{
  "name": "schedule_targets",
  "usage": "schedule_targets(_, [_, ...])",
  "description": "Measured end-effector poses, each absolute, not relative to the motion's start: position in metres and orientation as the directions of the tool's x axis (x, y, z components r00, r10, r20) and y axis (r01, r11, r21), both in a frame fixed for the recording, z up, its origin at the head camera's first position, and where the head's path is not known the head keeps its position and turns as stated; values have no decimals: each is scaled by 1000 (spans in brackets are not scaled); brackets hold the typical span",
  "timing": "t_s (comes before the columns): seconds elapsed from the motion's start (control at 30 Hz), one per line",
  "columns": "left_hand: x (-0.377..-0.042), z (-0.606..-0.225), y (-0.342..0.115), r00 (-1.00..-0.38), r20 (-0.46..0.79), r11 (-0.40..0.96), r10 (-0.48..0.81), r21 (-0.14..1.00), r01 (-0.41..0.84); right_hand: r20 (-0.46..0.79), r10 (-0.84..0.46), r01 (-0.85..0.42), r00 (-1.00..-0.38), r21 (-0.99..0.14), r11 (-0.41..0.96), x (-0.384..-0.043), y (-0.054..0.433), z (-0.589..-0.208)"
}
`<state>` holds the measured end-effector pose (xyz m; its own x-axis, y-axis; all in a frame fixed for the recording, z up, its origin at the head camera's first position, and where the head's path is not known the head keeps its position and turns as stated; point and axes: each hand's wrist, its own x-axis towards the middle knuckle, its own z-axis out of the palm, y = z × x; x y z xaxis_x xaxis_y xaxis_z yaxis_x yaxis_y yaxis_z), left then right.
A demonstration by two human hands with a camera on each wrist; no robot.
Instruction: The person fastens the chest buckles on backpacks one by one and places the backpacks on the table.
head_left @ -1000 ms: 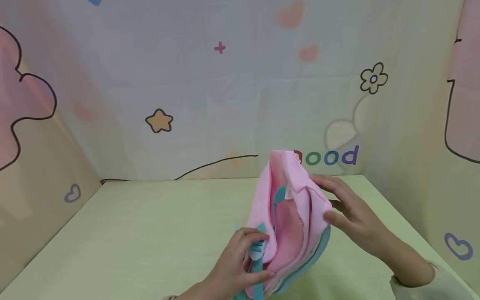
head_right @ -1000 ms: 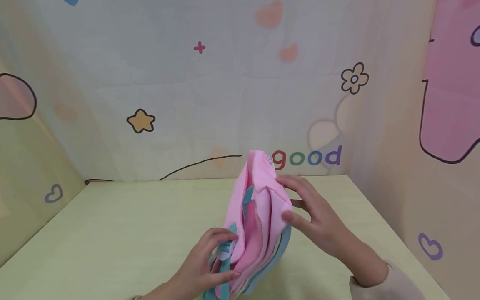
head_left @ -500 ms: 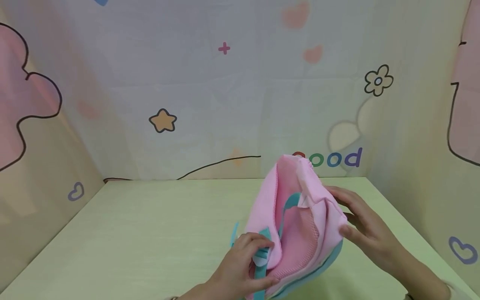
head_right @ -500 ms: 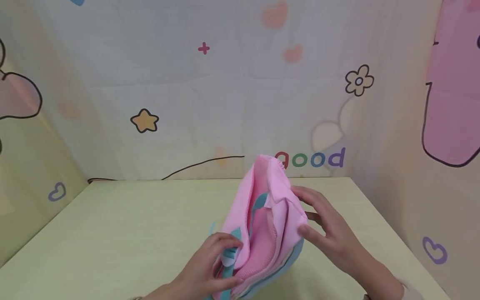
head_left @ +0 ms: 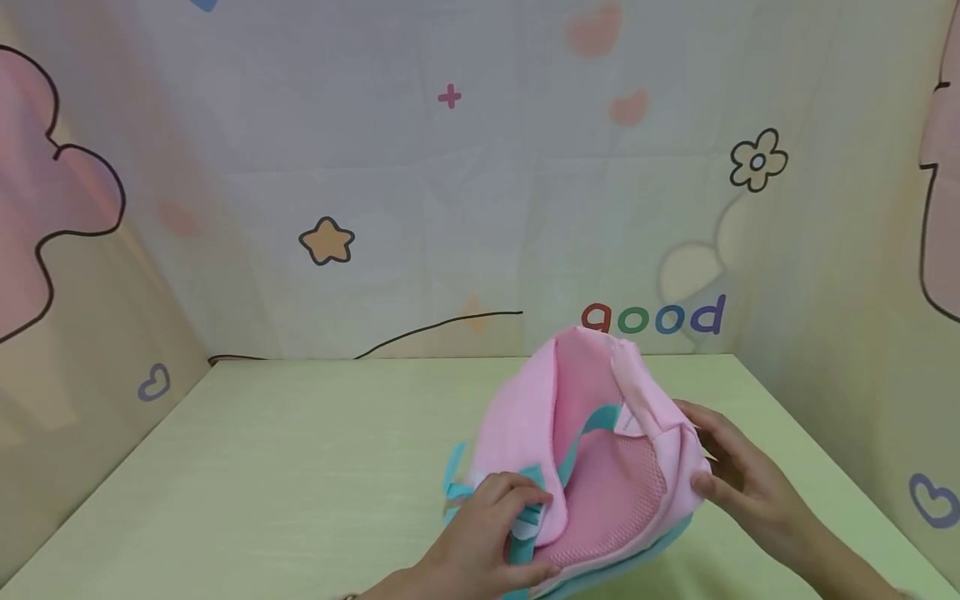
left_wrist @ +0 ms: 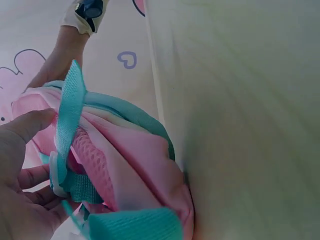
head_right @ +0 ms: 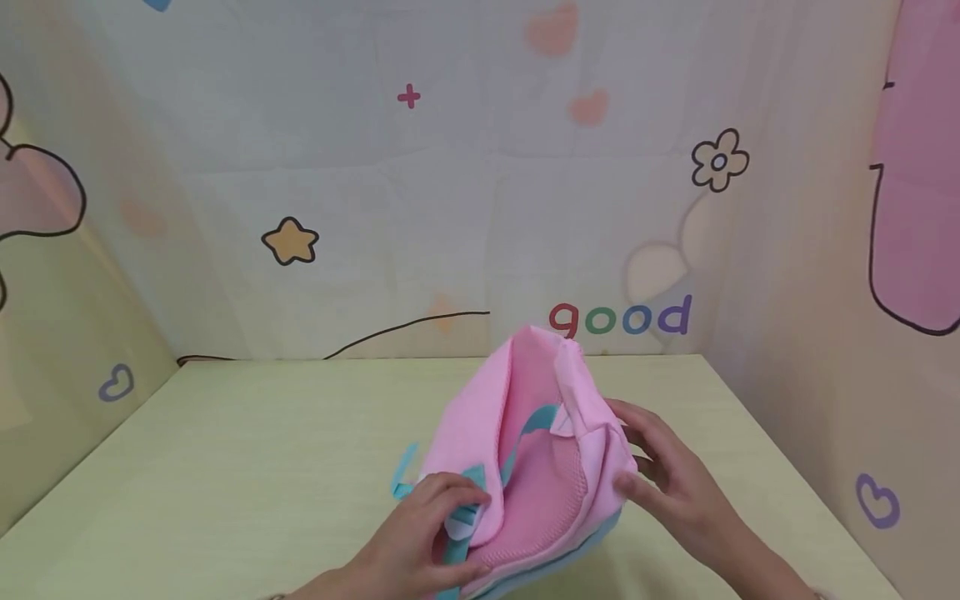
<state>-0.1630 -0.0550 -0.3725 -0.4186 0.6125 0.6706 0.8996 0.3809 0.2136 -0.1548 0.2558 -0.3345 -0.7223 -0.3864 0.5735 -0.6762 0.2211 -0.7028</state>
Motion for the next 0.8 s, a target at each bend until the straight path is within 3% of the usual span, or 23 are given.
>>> schedule_targets(0.17, [-162,-374,-57,-476,590,409,652,254,876,487,-364,-581,-794,-785,217,-156,262,-356])
schedule_targets(0.6, [-163,-377,-62,-427,541,470,724,65,880,416,-395,-522,-819,-827,212,-158,269,-382])
schedule_targets(0.8, [-159,-375,-62,-446,441,494,779,7,869,323,-385,-446,-865,-846,292,-154,271,-397])
